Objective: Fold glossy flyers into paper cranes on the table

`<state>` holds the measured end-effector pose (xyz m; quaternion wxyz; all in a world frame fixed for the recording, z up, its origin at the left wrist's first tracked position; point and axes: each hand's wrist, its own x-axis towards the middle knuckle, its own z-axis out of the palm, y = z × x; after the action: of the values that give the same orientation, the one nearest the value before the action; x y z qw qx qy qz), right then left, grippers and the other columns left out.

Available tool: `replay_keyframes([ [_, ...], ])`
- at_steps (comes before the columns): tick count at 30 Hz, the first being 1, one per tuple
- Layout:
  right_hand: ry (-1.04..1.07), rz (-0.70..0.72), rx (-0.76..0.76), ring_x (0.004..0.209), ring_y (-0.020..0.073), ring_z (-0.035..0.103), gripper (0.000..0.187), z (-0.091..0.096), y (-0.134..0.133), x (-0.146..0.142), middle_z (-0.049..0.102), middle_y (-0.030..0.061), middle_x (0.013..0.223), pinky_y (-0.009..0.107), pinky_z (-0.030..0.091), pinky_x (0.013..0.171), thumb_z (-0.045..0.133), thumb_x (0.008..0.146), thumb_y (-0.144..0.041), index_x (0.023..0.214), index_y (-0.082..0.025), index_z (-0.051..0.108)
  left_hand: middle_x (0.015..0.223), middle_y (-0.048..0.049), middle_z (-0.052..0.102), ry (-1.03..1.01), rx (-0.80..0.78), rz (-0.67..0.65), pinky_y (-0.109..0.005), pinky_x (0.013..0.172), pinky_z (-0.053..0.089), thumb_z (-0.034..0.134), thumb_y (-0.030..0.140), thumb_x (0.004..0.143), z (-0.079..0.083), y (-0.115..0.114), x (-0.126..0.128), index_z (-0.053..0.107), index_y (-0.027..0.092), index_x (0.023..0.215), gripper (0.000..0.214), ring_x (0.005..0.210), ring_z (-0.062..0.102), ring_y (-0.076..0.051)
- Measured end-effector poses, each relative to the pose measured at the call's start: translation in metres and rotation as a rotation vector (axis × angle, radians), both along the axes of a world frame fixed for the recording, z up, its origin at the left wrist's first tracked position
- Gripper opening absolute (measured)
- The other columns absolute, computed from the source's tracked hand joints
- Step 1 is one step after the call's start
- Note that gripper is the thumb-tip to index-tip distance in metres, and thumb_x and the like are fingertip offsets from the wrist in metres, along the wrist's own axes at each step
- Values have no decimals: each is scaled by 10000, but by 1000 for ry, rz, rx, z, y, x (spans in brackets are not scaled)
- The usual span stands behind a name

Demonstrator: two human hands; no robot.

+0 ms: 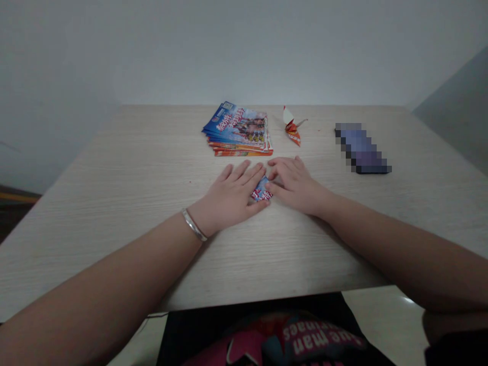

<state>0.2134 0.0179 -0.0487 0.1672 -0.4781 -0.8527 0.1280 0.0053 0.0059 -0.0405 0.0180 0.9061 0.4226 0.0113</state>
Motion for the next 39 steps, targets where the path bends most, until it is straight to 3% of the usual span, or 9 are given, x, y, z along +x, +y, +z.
replay_keyframes([
  [10, -100, -68, 64, 1396, 326, 406, 148, 2, 3, 3, 496, 166, 1466, 635, 221, 1165, 456, 953, -322, 988, -210, 547, 1631, -156, 286, -19, 51, 3, -580, 1217, 216, 309, 462, 1037, 2, -7, 3, 312, 77, 1549, 640, 1510, 261, -343],
  [14, -54, -25, 102, 1324, 312, 477, 176, 1, 10, 5, 550, 181, 1392, 555, 320, 1128, 430, 941, -275, 1036, -192, 554, 1570, -215, 383, -84, 91, 38, -571, 1214, 225, 366, 437, 1025, 0, -9, 5, 371, 45, 1510, 624, 1466, 335, -361],
  [18, 32, 9, 125, 1296, 319, 508, 295, -2, 12, 6, 570, 220, 1348, 504, 378, 1106, 473, 930, -370, 1110, -148, 548, 1481, -206, 496, -162, 61, -7, -566, 1202, 257, 472, 436, 990, 3, -3, 5, 437, 54, 1453, 601, 1426, 395, -346],
  [22, 7, 65, 105, 1455, 365, 343, 562, -4, 12, 6, 426, 240, 1521, 552, 279, 1193, 579, 858, -515, 1250, -116, 514, 1325, -152, 623, -228, 133, 4, -562, 1159, 321, 590, 398, 937, 11, 2, 6, 625, 131, 1232, 399, 1307, 520, -330],
  [26, -71, -6, 44, 1491, 378, 291, 564, 0, 11, 6, 396, 227, 1562, 555, 252, 1215, 534, 882, -470, 1294, -85, 523, 1171, -108, 701, -165, 164, -35, -472, 1012, 472, 530, 344, 977, 17, -2, 10, 708, 150, 1071, 280, 1085, 639, -282],
  [29, -131, -87, 41, 1477, 385, 316, 544, 5, 10, 7, 415, 227, 1553, 553, 265, 1208, 495, 905, -402, 1324, -55, 511, 1238, -95, 703, -133, 112, -61, -466, 1074, 443, 440, 307, 1020, 16, -4, 11, 670, 144, 1215, 343, 1169, 625, -262],
  [32, -178, -185, 80, 1446, 393, 358, 446, 10, 9, 9, 489, 232, 1492, 554, 270, 1195, 471, 930, -377, 1233, -64, 566, 1478, -85, 547, -109, 81, -116, -559, 1162, 337, 420, 322, 1023, 14, -5, 10, 548, 185, 1406, 426, 1378, 473, -304],
  [36, -199, -271, 155, 1289, 376, 511, 387, 12, 11, 9, 613, 218, 1306, 559, 365, 1109, 472, 951, -470, 1077, -127, 600, 1518, -117, 488, -62, 69, -158, -562, 1182, 301, 448, 350, 999, 16, -8, 8, 511, 190, 1449, 482, 1397, 433, -337],
  [39, -230, -279, 177, 1269, 393, 504, 461, 10, 14, 7, 588, 231, 1319, 585, 381, 1066, 485, 939, -553, 1087, -130, 592, 1521, -162, 470, -29, 55, -182, -559, 1187, 288, 444, 430, 994, 18, -13, 8, 481, 159, 1469, 548, 1418, 403, -370],
])
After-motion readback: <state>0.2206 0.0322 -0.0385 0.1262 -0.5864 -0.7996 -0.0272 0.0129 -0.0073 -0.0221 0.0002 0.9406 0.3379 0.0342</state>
